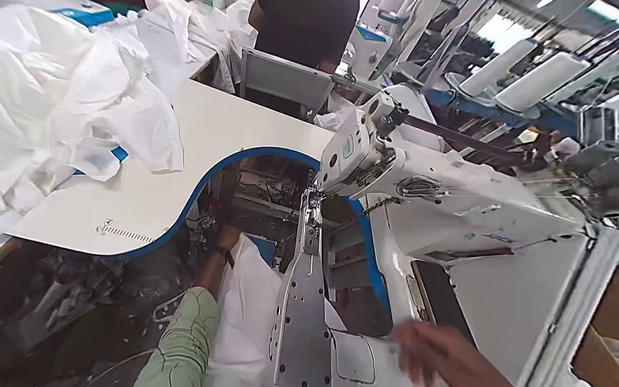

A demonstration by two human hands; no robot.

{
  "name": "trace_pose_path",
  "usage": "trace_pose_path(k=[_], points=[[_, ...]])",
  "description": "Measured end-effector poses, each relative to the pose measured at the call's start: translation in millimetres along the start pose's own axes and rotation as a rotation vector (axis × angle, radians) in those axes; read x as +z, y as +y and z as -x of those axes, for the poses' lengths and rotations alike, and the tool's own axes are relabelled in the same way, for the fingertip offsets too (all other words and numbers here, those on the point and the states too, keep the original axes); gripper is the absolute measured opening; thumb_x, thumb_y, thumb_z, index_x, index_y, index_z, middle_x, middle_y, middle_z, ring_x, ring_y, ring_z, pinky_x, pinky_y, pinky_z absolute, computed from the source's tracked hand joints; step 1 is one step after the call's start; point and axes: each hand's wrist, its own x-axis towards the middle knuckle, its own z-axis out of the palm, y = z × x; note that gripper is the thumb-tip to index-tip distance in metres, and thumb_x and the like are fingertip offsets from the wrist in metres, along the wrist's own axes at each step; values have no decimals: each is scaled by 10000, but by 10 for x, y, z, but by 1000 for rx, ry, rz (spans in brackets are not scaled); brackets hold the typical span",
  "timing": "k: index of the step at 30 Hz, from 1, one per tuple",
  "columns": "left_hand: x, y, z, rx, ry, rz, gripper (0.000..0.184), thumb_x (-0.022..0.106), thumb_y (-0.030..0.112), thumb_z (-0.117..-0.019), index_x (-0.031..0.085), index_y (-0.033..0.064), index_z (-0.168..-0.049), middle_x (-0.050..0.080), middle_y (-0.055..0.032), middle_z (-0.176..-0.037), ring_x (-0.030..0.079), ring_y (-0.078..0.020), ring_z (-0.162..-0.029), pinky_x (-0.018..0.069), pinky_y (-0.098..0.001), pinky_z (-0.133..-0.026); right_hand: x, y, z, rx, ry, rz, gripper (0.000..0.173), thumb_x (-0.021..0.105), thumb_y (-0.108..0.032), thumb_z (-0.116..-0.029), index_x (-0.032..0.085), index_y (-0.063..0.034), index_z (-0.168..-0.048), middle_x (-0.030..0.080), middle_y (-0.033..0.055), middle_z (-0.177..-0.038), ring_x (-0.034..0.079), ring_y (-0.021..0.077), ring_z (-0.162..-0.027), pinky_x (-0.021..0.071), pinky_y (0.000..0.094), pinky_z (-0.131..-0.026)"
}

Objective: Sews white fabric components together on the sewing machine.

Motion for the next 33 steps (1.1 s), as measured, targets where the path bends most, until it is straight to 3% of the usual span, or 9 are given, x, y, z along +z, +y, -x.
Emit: trace_pose_path(k=[2,4,7,11,15,22,26,30,33], points=[[-78,819,398,234,25,246,276,487,124,-1060,611,-83,-926,572,-111,-754,546,-148,-675,493,-327,-670,4,14,-1212,9,-33,145,332,435,-150,-1083,644,91,-1176,710,160,-918,695,205,-766,591,389,-744],[-277,1566,1022,557,-1,485,293,436,106,-1039,524,122,-760,493,76,-700,471,-4,-642,419,-205,-610,185,16,-2096,94,-45,183,360,463,-105,-1081,563,140,-1326,665,284,-1210,673,290,-1092,494,452,-1015],[-708,1823,1806,926,256,451,244,449,61,-955,611,158,-800,595,122,-784,572,53,-711,498,-141,-639,777,-319,-2061,147,163,-247,367,384,-6,-1079,468,95,-1421,596,159,-1323,558,21,-1161,420,150,-1017],[-740,1212,1852,577,722,21,265,438,181,-1040,529,48,-829,446,43,-617,453,-19,-538,395,-221,-529,570,-47,-2425,182,232,-140,314,384,-73,-1095,528,99,-1315,612,170,-1186,590,120,-1070,487,252,-945],[-583,615,2157,41,95,-271,412,612,338,-1025,682,-67,-997,651,-213,-820,644,-359,-804,495,-589,-772,115,358,-2083,447,-232,639,420,565,-238,-1041,610,134,-1230,592,360,-1284,551,495,-1264,400,653,-1052],[-464,1267,1917,198,-270,210,273,480,122,-1082,725,2,-1083,679,-10,-788,598,-30,-659,528,-230,-645,657,-266,-1236,-250,442,432,473,616,-118,-969,552,25,-1416,689,226,-826,672,398,-695,543,569,-663],[-179,1671,2435,147,-766,582,427,325,83,-1054,406,34,-1471,700,46,-847,659,-21,-652,563,-177,-602,951,-228,-1106,-751,673,558,194,594,-52,-899,744,30,-989,655,119,-634,641,243,-514,509,344,-470],[-1,1551,1893,521,-104,143,255,631,83,-972,647,6,-1215,699,-20,-974,665,-106,-775,573,-306,-695,979,-185,-1114,-804,645,565,145,567,-36,-878,712,-32,-864,662,79,-644,646,203,-535,495,312,-465],[414,1645,1743,655,116,-188,377,706,223,-957,611,-26,-1223,656,-228,-1063,668,-368,-913,546,-551,-794,824,-299,-1002,-379,630,476,547,718,-248,-884,613,153,-1241,695,135,-692,672,264,-552,543,428,-505]])
